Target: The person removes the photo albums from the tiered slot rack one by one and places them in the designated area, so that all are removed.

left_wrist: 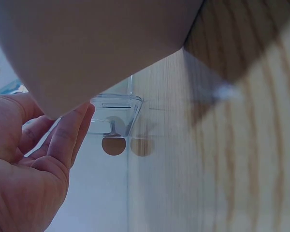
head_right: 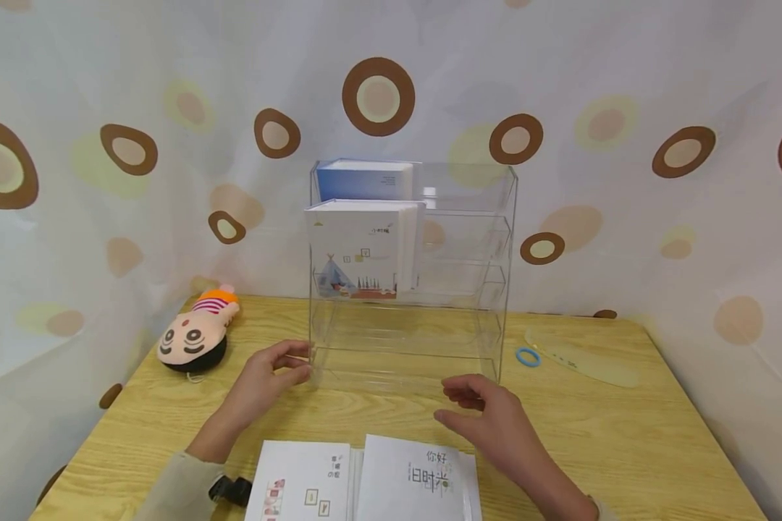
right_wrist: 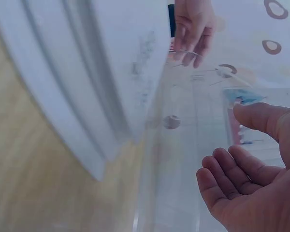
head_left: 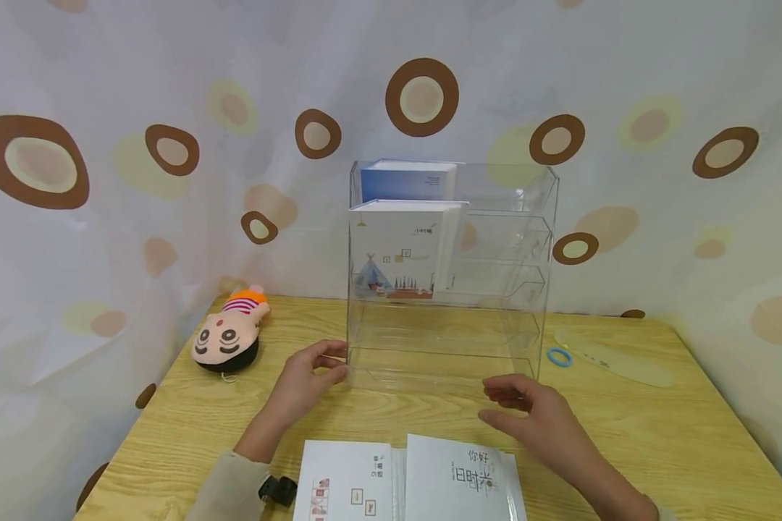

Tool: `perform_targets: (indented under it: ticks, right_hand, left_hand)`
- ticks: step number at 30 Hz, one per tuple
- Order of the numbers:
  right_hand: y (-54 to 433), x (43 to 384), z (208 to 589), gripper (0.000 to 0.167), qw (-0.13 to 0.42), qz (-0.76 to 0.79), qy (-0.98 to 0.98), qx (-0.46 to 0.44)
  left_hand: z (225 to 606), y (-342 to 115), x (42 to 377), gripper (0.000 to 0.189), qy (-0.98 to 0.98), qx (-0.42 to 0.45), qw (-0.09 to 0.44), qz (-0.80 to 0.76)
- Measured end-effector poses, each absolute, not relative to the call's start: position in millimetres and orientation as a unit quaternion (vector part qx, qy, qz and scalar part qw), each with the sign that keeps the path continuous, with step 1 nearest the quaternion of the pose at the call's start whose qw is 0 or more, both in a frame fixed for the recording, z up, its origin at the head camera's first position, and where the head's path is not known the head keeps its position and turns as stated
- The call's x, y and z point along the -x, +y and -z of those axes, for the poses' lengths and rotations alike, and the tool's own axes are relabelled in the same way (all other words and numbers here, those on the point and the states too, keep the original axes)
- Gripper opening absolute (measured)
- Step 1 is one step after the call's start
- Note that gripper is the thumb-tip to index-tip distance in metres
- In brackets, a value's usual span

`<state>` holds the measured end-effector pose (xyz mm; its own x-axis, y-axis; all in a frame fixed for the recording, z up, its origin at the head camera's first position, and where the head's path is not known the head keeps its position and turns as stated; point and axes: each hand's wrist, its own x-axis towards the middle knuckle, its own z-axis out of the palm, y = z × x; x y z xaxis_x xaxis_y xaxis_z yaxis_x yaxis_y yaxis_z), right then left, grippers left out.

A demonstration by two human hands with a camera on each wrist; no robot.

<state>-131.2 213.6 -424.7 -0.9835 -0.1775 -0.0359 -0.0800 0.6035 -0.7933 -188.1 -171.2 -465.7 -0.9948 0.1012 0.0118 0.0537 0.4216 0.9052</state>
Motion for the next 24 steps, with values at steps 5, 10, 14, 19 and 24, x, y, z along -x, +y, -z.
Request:
perform_targets:
  ticks: [5,10,14,19,24]
  right_hand:
    - [206,145,405,0.046,0.012,0.445,0.89,0.101]
    - [201,161,385,0.048,-0.012,0.448,0.887,0.112]
    - [199,173,371,0.049,-0.028,0.455,0.883,0.11]
    - [196,188,358,0.051,-0.033,0.463,0.878,0.116]
    - [192,203,345,0.056,-0.036,0.474,0.872,0.116]
  left_hand:
    - [467,-172,187,0.043,0.839,-0.043,0.025,-0.542]
    - [468,-171,187,0.043,0.837,-0.043,0.024,-0.545]
    - [468,-172,187,0.043,0.836,-0.045,0.021,-0.547]
    - [468,-172,188,0.043,0.836,-0.046,0.021,-0.547]
    - [467,-172,188,0.042,0.835,-0.046,0.02,-0.547]
